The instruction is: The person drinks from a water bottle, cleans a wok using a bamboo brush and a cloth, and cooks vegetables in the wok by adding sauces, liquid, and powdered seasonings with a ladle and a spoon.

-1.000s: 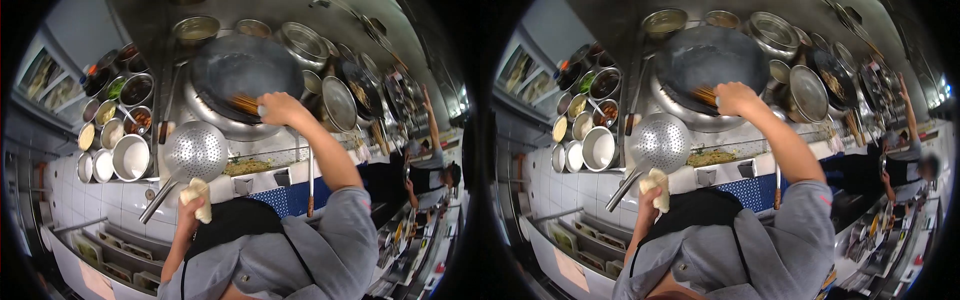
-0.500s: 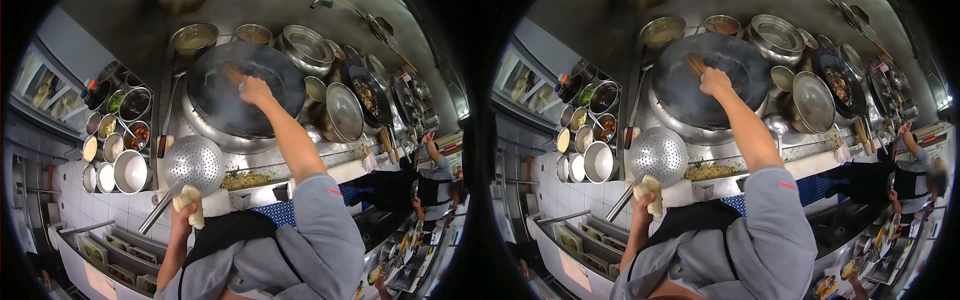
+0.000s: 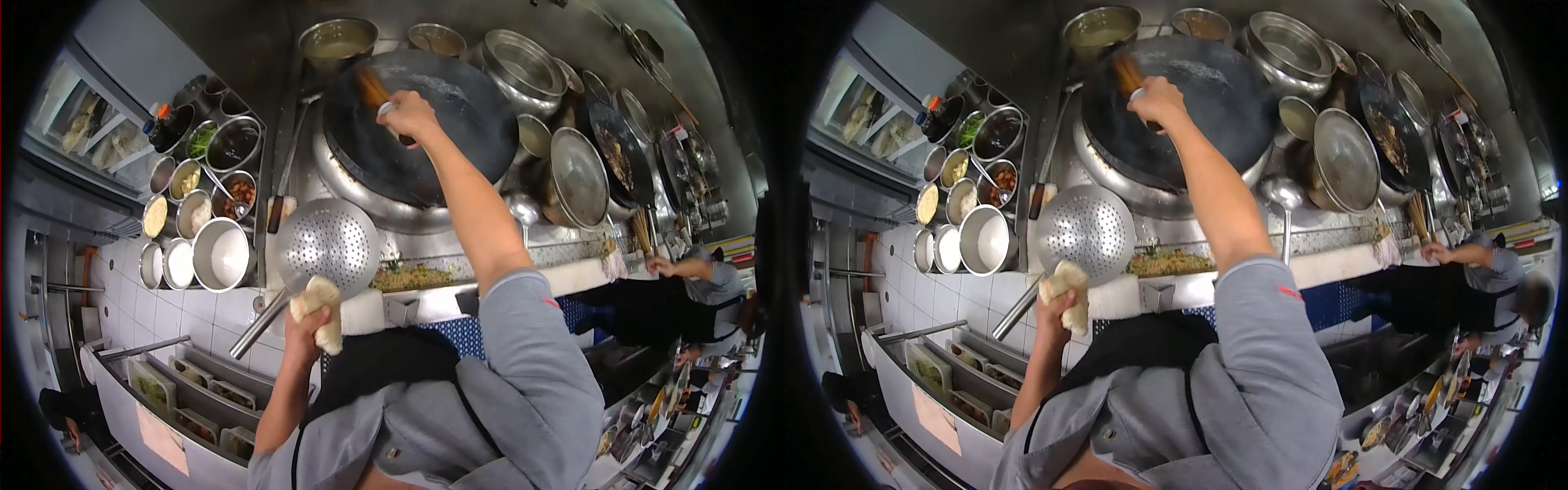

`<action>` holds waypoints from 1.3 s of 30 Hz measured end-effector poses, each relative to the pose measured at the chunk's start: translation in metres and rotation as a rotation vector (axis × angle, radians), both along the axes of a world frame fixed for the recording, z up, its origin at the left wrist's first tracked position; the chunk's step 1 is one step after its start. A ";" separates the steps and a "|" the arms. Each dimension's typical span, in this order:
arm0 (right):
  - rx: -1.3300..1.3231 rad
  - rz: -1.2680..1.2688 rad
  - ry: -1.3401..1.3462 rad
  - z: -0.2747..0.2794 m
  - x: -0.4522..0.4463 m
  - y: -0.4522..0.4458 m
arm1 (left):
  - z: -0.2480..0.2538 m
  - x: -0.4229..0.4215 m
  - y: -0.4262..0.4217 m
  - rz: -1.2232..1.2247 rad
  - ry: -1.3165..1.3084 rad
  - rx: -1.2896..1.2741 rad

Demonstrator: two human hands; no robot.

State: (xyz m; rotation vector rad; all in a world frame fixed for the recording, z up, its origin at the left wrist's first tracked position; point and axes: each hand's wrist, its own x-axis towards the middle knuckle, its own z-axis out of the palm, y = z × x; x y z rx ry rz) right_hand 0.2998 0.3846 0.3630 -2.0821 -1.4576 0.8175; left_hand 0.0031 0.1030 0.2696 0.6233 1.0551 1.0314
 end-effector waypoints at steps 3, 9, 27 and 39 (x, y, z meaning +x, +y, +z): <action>-0.142 0.236 -0.075 0.022 0.003 -0.064 | -0.001 0.014 0.005 -0.061 -0.040 -0.038; -0.173 0.551 -0.755 0.067 0.108 -0.146 | 0.002 0.038 0.021 -0.201 -0.116 -0.172; -0.202 0.369 -0.035 0.031 0.029 -0.080 | 0.005 0.175 0.067 -0.260 -0.332 -0.365; -0.032 0.274 -0.397 0.115 0.131 -0.188 | 0.033 0.167 0.092 -0.315 -0.232 -0.242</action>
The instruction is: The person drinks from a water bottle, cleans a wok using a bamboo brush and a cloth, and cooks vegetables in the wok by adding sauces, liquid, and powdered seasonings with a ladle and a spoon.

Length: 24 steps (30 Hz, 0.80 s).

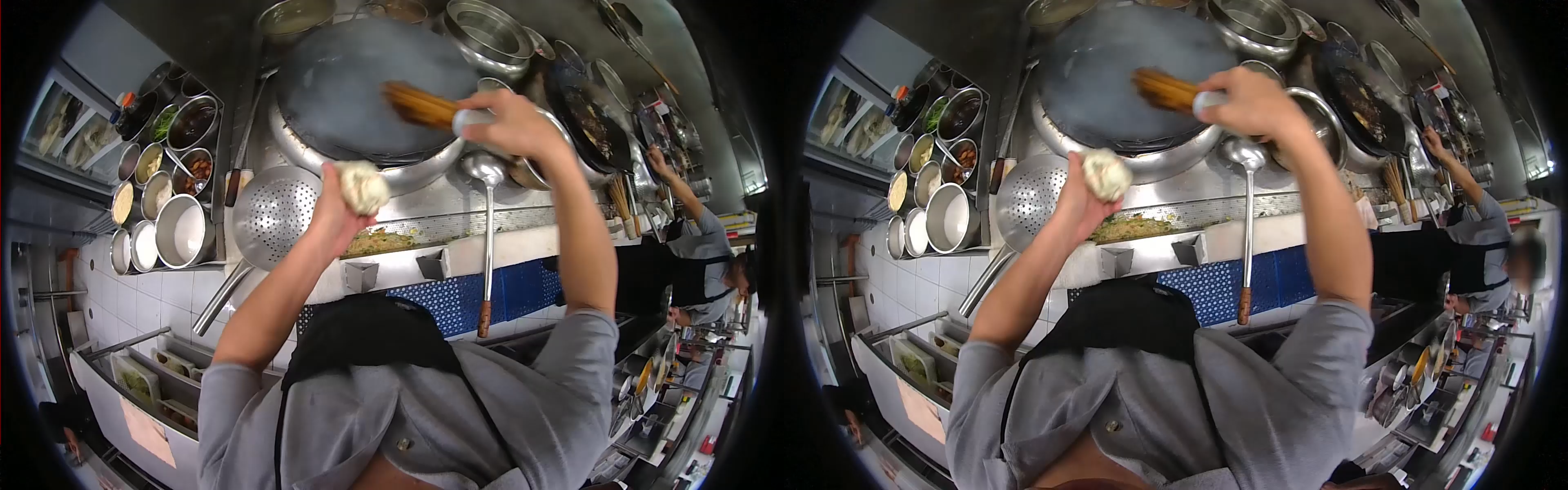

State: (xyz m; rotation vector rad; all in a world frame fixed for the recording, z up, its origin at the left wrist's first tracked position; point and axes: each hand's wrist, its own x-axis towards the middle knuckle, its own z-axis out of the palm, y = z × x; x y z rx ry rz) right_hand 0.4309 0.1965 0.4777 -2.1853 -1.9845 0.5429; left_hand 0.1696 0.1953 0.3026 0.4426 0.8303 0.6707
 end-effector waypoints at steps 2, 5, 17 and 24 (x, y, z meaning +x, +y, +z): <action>-0.066 0.132 0.155 -0.032 -0.007 0.011 | -0.006 0.029 0.019 -0.024 -0.013 -0.006; -0.173 0.186 -0.048 -0.021 -0.014 0.007 | -0.018 0.045 0.029 -0.107 0.044 -0.044; 0.097 -0.209 -0.096 -0.131 -0.027 0.200 | -0.034 0.092 0.058 0.257 0.130 -0.253; 0.061 0.051 0.123 -0.123 -0.093 0.133 | -0.014 0.051 0.056 0.257 0.277 -0.043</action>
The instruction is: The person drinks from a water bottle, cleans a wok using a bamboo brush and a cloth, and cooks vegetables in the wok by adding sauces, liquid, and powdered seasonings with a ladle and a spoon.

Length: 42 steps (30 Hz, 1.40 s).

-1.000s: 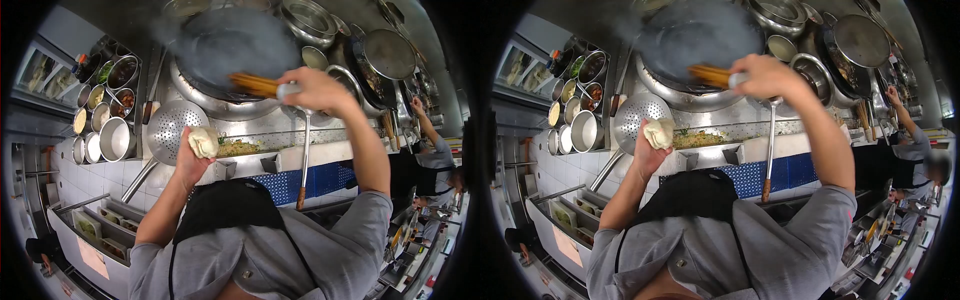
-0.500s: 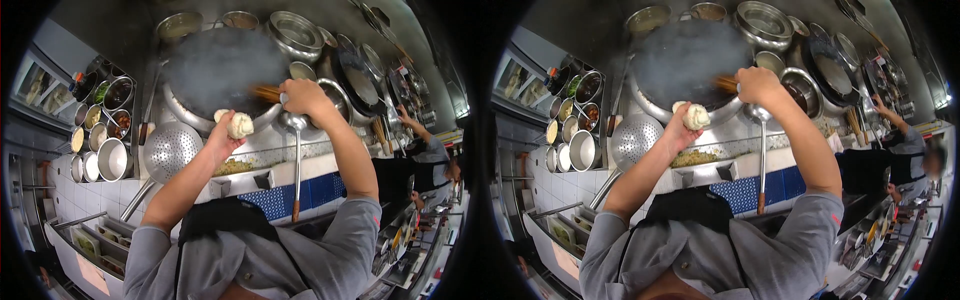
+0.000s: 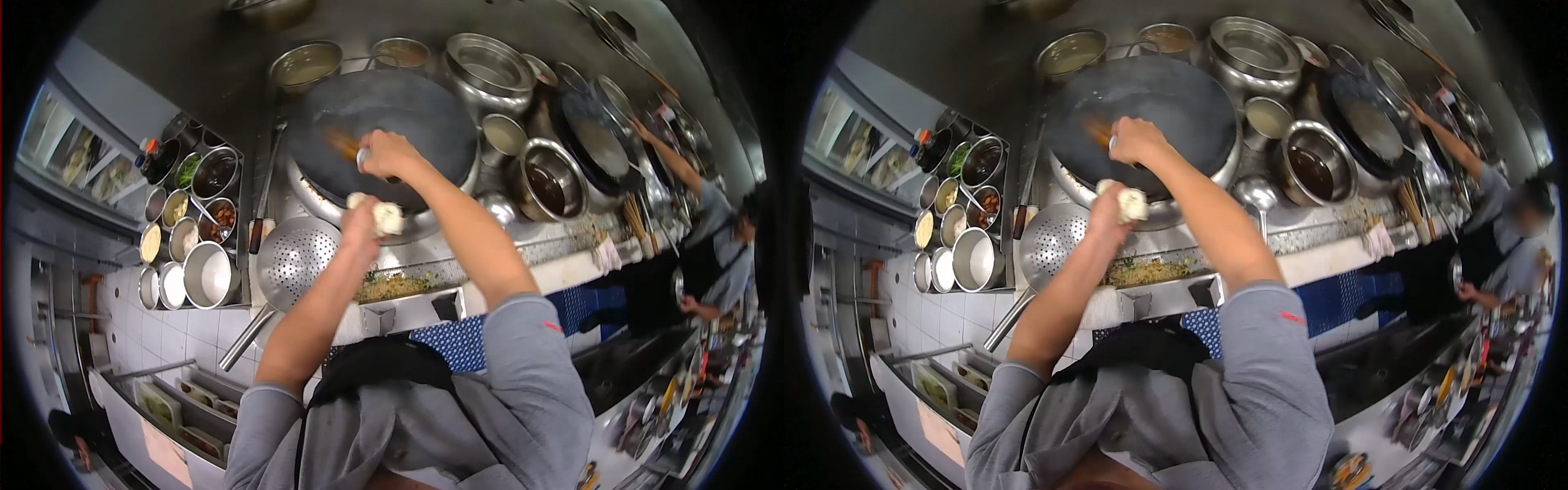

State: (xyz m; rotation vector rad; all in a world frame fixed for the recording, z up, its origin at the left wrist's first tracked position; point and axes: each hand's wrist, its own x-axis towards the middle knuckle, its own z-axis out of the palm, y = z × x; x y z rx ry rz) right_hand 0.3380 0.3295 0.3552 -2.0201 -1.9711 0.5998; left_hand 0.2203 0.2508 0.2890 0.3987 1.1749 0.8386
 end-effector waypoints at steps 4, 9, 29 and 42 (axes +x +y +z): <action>-0.134 0.143 -0.078 0.051 0.046 -0.094 | 0.008 -0.057 0.022 -0.111 0.064 0.090; -0.100 -0.259 -0.144 0.090 0.112 -0.166 | 0.041 -0.105 0.032 -0.176 0.084 0.213; 0.239 -0.280 0.469 0.014 -0.048 -0.202 | 0.104 -0.126 0.031 -0.288 0.461 0.674; 0.352 -0.373 0.664 0.012 -0.040 -0.205 | 0.140 -0.096 0.019 -0.322 0.658 0.945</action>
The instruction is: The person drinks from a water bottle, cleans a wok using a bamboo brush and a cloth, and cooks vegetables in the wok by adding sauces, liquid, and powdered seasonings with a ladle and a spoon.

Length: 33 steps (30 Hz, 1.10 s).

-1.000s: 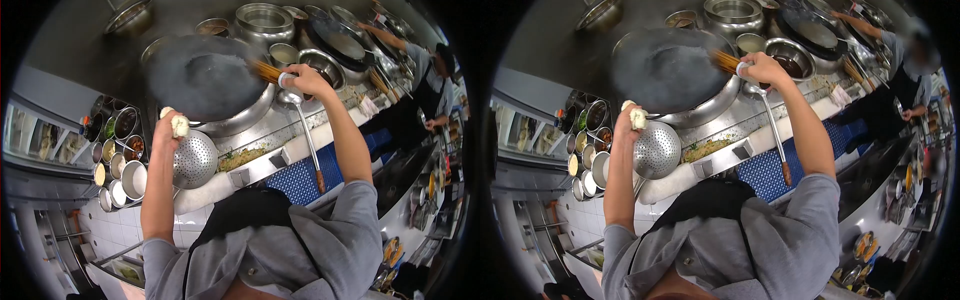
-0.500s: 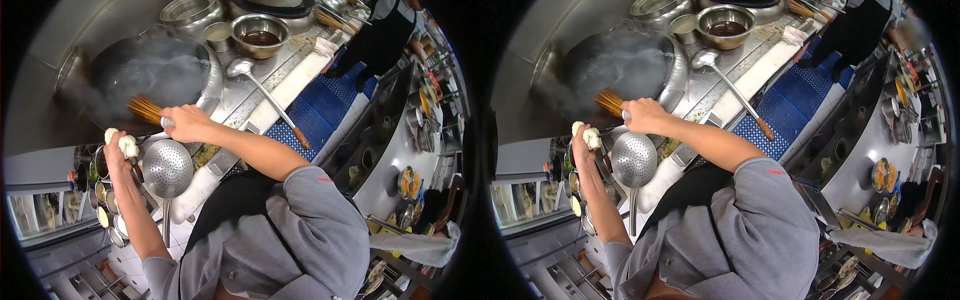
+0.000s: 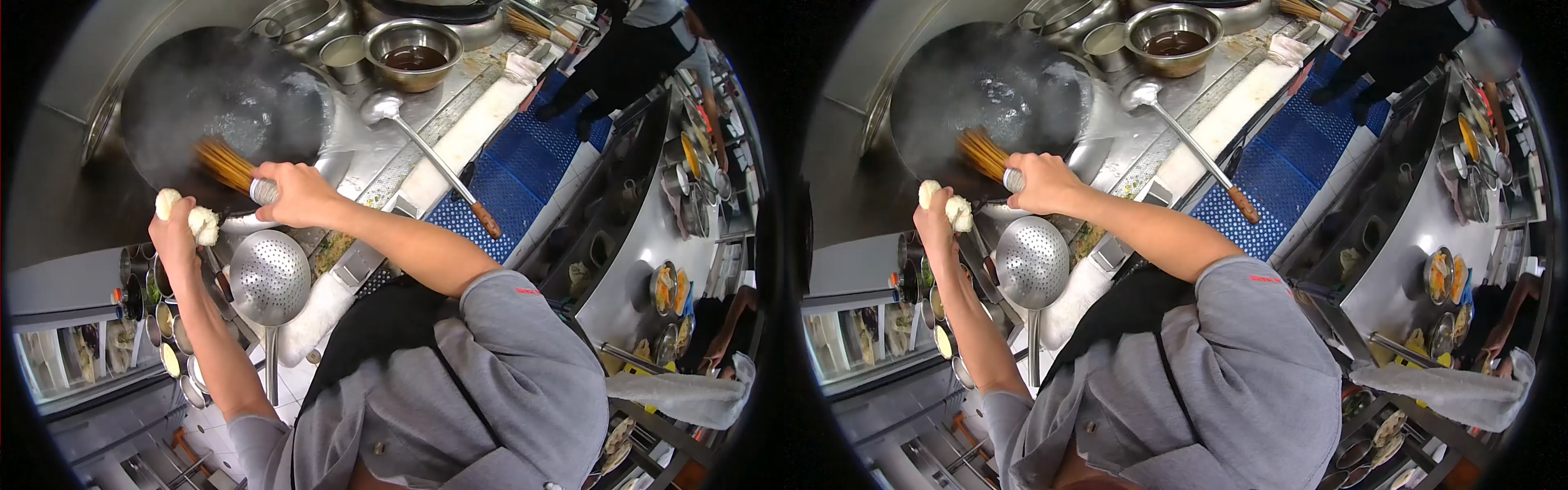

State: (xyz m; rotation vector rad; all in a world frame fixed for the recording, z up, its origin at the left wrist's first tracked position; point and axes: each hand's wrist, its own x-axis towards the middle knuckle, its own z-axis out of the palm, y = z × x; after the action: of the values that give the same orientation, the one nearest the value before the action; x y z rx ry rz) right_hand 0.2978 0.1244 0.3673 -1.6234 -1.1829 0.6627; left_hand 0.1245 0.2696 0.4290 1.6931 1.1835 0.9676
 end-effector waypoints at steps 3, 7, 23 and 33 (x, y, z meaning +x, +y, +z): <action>-0.017 -0.030 0.024 0.007 0.003 -0.003 | 0.001 0.003 0.001 -0.045 0.042 0.141; -0.005 -0.055 0.062 0.012 0.003 -0.012 | -0.001 0.005 -0.027 0.001 0.154 0.325; 0.174 0.147 0.161 -0.021 -0.020 -0.067 | -0.164 -0.064 -0.093 0.234 -0.289 0.045; -0.308 -0.253 -0.230 -0.083 0.073 -0.194 | -0.111 -0.022 -0.044 0.287 -0.505 -0.521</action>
State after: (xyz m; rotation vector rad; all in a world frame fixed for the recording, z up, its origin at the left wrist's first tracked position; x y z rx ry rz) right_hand 0.3707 -0.0695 0.2848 -2.1141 -1.0462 0.5227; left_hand 0.1023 0.2258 0.3181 0.8216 1.2093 1.0608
